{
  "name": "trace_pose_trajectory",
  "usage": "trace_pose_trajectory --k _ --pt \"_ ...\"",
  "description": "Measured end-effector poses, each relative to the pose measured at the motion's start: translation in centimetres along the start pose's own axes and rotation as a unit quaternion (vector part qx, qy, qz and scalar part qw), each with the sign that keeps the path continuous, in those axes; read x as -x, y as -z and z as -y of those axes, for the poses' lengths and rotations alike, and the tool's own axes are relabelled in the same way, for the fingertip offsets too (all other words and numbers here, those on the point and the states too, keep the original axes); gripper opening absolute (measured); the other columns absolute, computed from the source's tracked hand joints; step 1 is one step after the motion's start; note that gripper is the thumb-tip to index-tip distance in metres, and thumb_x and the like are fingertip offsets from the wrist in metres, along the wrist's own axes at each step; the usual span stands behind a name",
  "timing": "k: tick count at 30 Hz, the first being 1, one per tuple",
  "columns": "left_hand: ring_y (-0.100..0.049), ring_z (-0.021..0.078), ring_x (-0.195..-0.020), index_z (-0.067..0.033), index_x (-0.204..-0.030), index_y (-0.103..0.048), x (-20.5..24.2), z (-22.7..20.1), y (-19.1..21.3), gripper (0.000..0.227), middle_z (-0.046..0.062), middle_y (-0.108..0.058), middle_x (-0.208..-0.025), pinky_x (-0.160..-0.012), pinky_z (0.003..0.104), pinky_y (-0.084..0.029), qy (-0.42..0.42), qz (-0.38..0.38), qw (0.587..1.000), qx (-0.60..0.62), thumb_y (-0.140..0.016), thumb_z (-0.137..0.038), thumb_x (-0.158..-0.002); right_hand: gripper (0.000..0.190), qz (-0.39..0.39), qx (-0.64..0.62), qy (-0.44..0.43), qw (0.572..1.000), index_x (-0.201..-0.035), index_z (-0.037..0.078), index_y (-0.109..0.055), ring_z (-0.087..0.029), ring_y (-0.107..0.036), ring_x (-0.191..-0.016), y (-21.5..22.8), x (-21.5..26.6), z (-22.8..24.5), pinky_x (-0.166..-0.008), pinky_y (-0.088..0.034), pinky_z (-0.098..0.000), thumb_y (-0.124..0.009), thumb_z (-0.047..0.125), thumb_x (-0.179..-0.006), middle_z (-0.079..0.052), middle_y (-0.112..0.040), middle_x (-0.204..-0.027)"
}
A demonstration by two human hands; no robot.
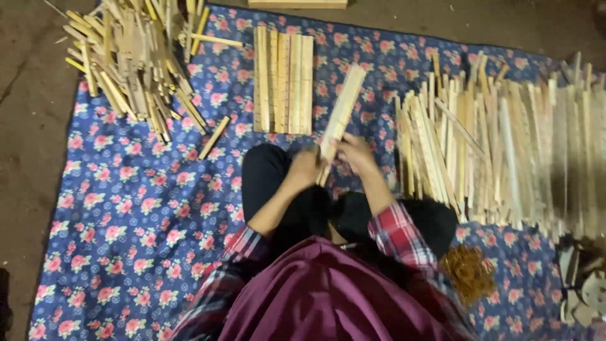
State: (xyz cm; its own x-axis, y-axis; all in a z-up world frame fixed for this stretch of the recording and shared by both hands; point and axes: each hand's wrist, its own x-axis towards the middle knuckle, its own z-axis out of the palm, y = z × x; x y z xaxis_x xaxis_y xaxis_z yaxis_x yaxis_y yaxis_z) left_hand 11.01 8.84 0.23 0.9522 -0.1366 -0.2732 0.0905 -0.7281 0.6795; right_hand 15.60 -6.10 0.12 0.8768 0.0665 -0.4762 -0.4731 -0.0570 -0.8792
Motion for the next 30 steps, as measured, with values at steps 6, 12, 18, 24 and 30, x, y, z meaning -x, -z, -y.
trace_pose_trajectory --k 6,12,18,24,30 --pt "-0.056 0.0466 -0.126 0.0027 -0.140 -0.054 -6.4 4.1 9.1 0.052 0.027 -0.051 -0.134 -0.096 0.053 -0.056 0.070 -0.112 0.990 -0.041 -0.067 -0.019 -0.095 0.057 -0.069 0.156 0.073 0.983 -0.118 0.018 -0.078 -0.024 -0.077 -0.086 -10.1 -26.0 -6.9 -0.066 -0.061 -0.0381 -0.098 0.030 -0.066 -0.008 -0.079 -0.094" --pt "-0.050 0.0407 -0.126 -0.0077 -0.136 -0.059 -9.9 9.0 8.3 0.054 0.016 -0.050 -0.136 -0.097 0.055 -0.054 0.119 -0.154 0.969 -0.154 -0.074 -0.026 -0.087 0.049 -0.089 0.153 -0.008 0.984 -0.121 0.015 -0.076 -0.029 -0.071 -0.112 -17.8 -24.3 -2.8 -0.090 -0.060 -0.0400 -0.092 0.019 -0.075 -0.011 -0.076 -0.118" --pt "-0.043 0.0314 -0.129 -0.0212 -0.145 -0.053 -12.2 11.0 7.1 0.059 0.001 -0.041 -0.141 -0.100 0.049 -0.051 0.149 -0.092 0.957 -0.233 -0.072 -0.028 -0.090 0.039 -0.124 0.163 0.036 0.978 -0.115 0.020 -0.079 -0.031 -0.069 -0.115 -19.2 -29.2 -6.0 -0.090 -0.059 -0.0419 -0.090 0.020 -0.077 -0.009 -0.075 -0.119" --pt "-0.030 0.0314 -0.141 -0.0232 -0.157 -0.039 -11.6 9.7 7.1 0.064 0.004 -0.013 -0.167 -0.105 0.051 -0.037 0.188 0.004 0.937 -0.294 -0.059 -0.041 -0.099 0.037 -0.083 0.253 0.090 0.960 -0.120 0.012 -0.076 -0.035 -0.068 -0.118 -19.0 -25.1 -3.0 -0.102 -0.054 -0.0486 -0.079 0.017 -0.083 -0.015 -0.076 -0.117" --pt "-0.021 0.0334 -0.149 -0.0162 -0.158 -0.040 -12.0 10.0 6.3 0.061 0.006 -0.010 -0.170 -0.115 0.057 -0.024 0.184 0.028 0.939 -0.289 -0.046 -0.043 -0.103 0.055 0.004 0.320 0.164 0.933 -0.144 0.000 -0.056 -0.050 -0.051 -0.135 -17.5 -18.5 1.8 -0.115 -0.045 -0.0561 -0.069 0.016 -0.093 -0.029 -0.051 -0.147"
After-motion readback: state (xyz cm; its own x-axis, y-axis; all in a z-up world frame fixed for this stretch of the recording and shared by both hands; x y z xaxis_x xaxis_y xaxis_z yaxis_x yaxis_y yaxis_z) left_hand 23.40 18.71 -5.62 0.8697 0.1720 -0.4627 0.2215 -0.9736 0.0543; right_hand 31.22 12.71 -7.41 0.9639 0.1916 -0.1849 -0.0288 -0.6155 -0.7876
